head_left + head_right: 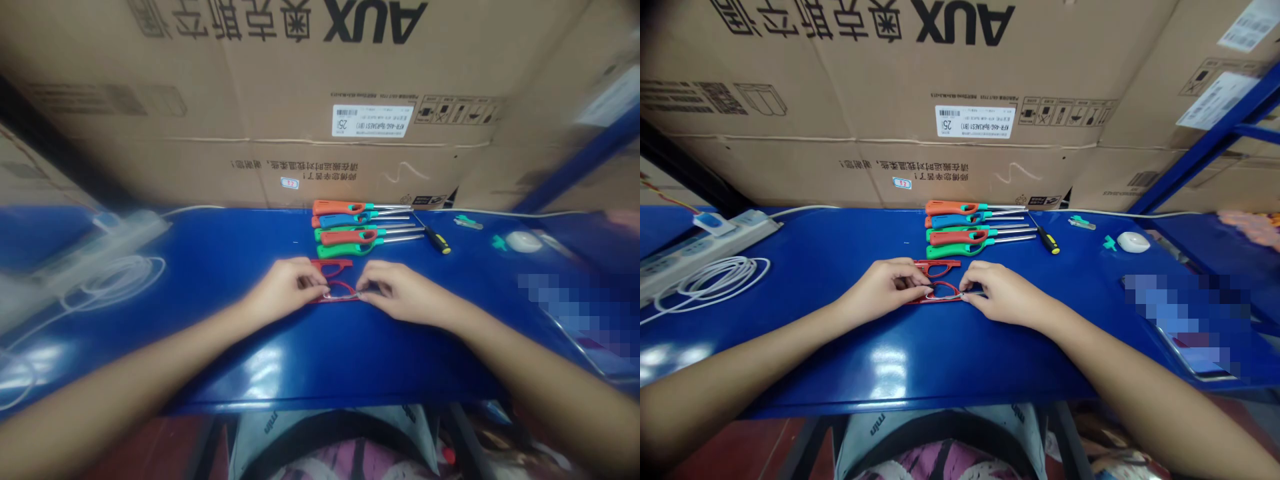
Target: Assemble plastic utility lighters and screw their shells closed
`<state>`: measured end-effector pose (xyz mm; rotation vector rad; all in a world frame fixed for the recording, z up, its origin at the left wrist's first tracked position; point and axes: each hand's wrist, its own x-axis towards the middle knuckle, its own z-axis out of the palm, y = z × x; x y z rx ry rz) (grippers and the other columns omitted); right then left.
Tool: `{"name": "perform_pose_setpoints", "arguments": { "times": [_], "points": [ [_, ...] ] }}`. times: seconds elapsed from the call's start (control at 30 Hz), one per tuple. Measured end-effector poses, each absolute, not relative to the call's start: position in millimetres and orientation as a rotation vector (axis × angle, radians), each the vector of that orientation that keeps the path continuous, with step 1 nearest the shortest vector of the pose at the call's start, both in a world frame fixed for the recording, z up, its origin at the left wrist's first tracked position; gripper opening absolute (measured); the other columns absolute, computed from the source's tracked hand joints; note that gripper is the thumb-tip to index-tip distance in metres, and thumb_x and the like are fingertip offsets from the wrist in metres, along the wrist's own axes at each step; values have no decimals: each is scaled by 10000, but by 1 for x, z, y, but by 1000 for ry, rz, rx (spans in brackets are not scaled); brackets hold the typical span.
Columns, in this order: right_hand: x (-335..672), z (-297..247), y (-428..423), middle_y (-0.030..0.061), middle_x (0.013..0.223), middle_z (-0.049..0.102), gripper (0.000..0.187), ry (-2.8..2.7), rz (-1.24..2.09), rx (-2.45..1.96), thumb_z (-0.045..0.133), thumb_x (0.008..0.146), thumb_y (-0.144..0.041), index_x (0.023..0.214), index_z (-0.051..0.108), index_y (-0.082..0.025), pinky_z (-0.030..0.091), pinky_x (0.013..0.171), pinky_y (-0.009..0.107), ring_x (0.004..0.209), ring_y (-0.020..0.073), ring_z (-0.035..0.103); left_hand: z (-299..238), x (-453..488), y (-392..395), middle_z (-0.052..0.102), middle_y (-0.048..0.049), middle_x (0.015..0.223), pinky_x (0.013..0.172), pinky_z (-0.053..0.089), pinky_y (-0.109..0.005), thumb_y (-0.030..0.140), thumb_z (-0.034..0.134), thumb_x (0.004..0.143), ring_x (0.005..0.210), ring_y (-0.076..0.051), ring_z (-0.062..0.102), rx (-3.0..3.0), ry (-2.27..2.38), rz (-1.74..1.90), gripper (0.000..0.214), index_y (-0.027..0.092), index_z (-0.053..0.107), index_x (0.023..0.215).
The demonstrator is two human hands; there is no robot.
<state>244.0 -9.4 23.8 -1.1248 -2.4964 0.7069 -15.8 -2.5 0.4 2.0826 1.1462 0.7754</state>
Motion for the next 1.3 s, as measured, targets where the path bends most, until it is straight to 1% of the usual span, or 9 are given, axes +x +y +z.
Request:
{"name": "perform_pose_setpoints", "arguments": {
  "times": [0.1, 0.27, 0.6, 0.83, 0.93, 1.0, 1.07, 1.13, 1.3],
  "points": [
    [247, 27, -10, 38, 873, 674, 78, -2496, 695, -1169, 628, 910, -187, 911, 704, -171, 456, 658, 260, 691, 131, 576, 1, -15, -3, 708, -37, 801, 577, 513, -208, 286, 759, 820, 634, -111, 644, 2070, 1140, 775, 122, 165, 773, 809],
    [250, 28, -7, 47, 881, 691, 132, -2539, 691, -1162, 606, 931, -179, 865, 721, -175, 478, 727, 283, 777, 158, 629, 1, -14, -3, 723, -49, 833, 556, 508, -202, 294, 752, 818, 631, -110, 648, 2058, 1138, 776, 132, 165, 777, 817],
    [243, 21, -6, 36, 814, 653, 157, -2529, 664, -1106, 612, 930, -154, 797, 695, -159, 448, 704, 274, 744, 152, 598, -5, -15, -3, 718, -35, 792, 538, 476, -196, 295, 772, 807, 599, -98, 618, 1980, 1208, 804, 138, 162, 759, 770],
    [242, 29, -14, 48, 848, 631, 173, -2715, 440, -1216, 549, 958, -168, 835, 670, -155, 428, 702, 285, 779, 169, 584, -7, -14, -2, 711, -29, 789, 553, 481, -204, 297, 784, 803, 593, -96, 606, 1990, 1202, 830, 147, 160, 750, 761],
    [241, 29, -19, 49, 931, 634, 129, -2700, 425, -1212, 556, 965, -229, 958, 672, -173, 423, 664, 272, 752, 154, 580, -8, -13, -2, 704, -27, 772, 552, 479, -201, 283, 781, 805, 598, -96, 607, 1978, 1200, 825, 133, 161, 753, 760],
    [240, 27, -21, 47, 1028, 638, 171, -2675, 425, -1183, 586, 959, -290, 1088, 659, -204, 421, 643, 265, 744, 146, 588, -8, -13, -3, 705, -27, 775, 552, 478, -197, 266, 772, 811, 604, -96, 615, 1978, 1182, 823, 110, 163, 761, 773],
    [239, 23, -20, 47, 1111, 634, 224, -2682, 386, -1129, 603, 954, -323, 1155, 636, -229, 422, 641, 265, 773, 151, 608, -9, -12, -4, 708, -29, 787, 557, 481, -194, 253, 766, 814, 610, -95, 624, 1981, 1161, 832, 93, 163, 769, 791],
    [238, 19, -18, 44, 1119, 635, 170, -2706, 326, -1062, 581, 969, -309, 1109, 639, -231, 416, 641, 264, 799, 157, 620, -8, -12, -4, 710, -30, 798, 566, 488, -193, 245, 766, 814, 616, -94, 632, 1985, 1151, 841, 85, 161, 775, 803],
    [237, 14, -14, 21, 996, 635, 96, -2724, 314, -963, 539, 989, -271, 964, 611, -214, 395, 619, 254, 756, 143, 589, -5, -13, -5, 719, -35, 840, 619, 521, -208, 202, 753, 823, 662, -106, 661, 2033, 1121, 823, 59, 163, 790, 848]
  ]
}}
